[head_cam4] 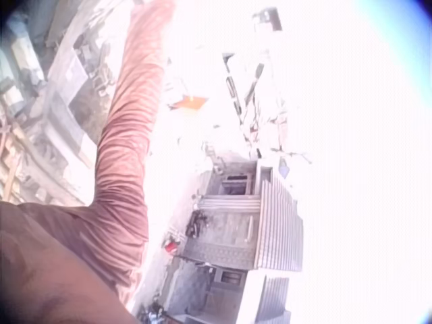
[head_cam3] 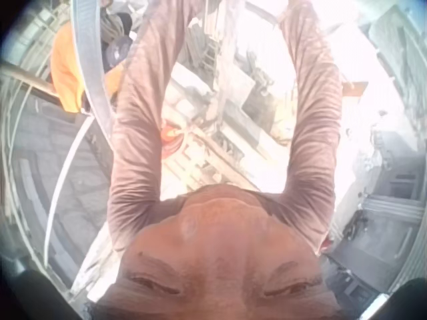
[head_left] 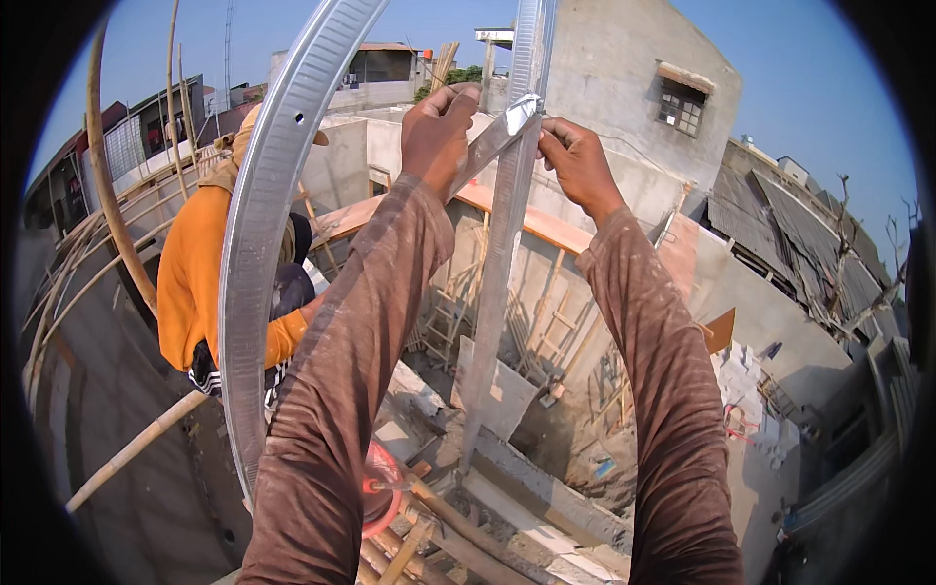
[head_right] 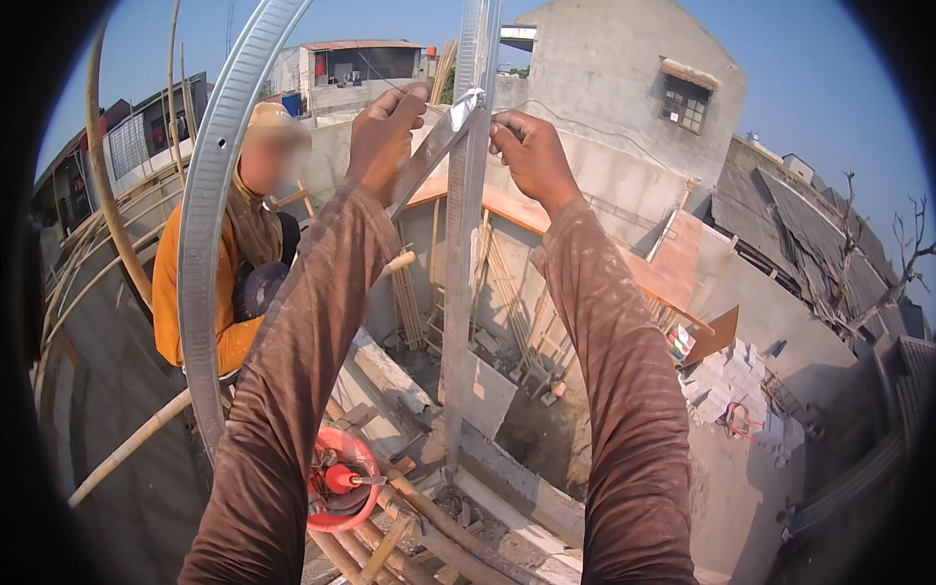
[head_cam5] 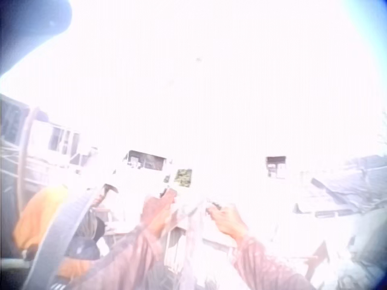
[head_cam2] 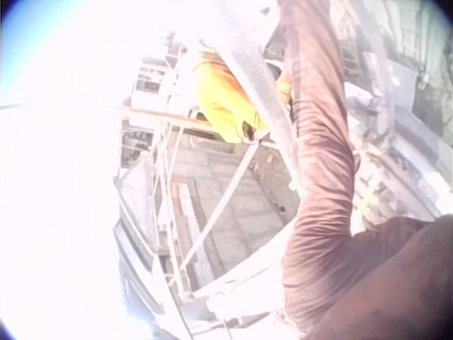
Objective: The person aligns a metal frame channel against a concrete beam and uses a hammer to drive a nail through the metal into the concrete, securing the frame in place while a co-worker assists from above.
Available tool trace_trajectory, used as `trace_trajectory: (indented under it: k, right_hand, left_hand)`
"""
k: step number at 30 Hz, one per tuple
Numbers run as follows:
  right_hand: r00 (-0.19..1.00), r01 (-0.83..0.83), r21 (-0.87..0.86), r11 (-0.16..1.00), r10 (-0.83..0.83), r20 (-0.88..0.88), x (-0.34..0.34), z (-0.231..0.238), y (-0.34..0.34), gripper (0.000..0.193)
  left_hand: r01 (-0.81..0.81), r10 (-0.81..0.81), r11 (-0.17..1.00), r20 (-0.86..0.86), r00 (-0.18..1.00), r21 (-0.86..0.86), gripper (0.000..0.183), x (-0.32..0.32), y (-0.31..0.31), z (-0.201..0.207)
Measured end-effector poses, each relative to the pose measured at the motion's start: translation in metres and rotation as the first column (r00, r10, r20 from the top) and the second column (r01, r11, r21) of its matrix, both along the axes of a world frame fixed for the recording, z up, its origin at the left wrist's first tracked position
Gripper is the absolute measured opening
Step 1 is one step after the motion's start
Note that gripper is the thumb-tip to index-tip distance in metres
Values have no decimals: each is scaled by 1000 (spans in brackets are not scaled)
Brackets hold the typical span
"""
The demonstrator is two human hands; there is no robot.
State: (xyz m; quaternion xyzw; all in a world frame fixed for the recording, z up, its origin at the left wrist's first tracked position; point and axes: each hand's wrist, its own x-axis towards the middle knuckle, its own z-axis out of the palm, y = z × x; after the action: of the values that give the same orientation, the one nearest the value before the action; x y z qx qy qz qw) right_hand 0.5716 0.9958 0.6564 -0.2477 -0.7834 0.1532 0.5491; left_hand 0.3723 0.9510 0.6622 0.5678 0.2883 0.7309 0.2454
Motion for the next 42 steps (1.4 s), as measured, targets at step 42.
trace_trajectory:
  k: [42]
  right_hand:
    - [985,112,-45,993,-117,-125,-34,-7,-115,25]
  left_hand:
    - [-99,407,773,-370,835,627,28,9,-49,-41]
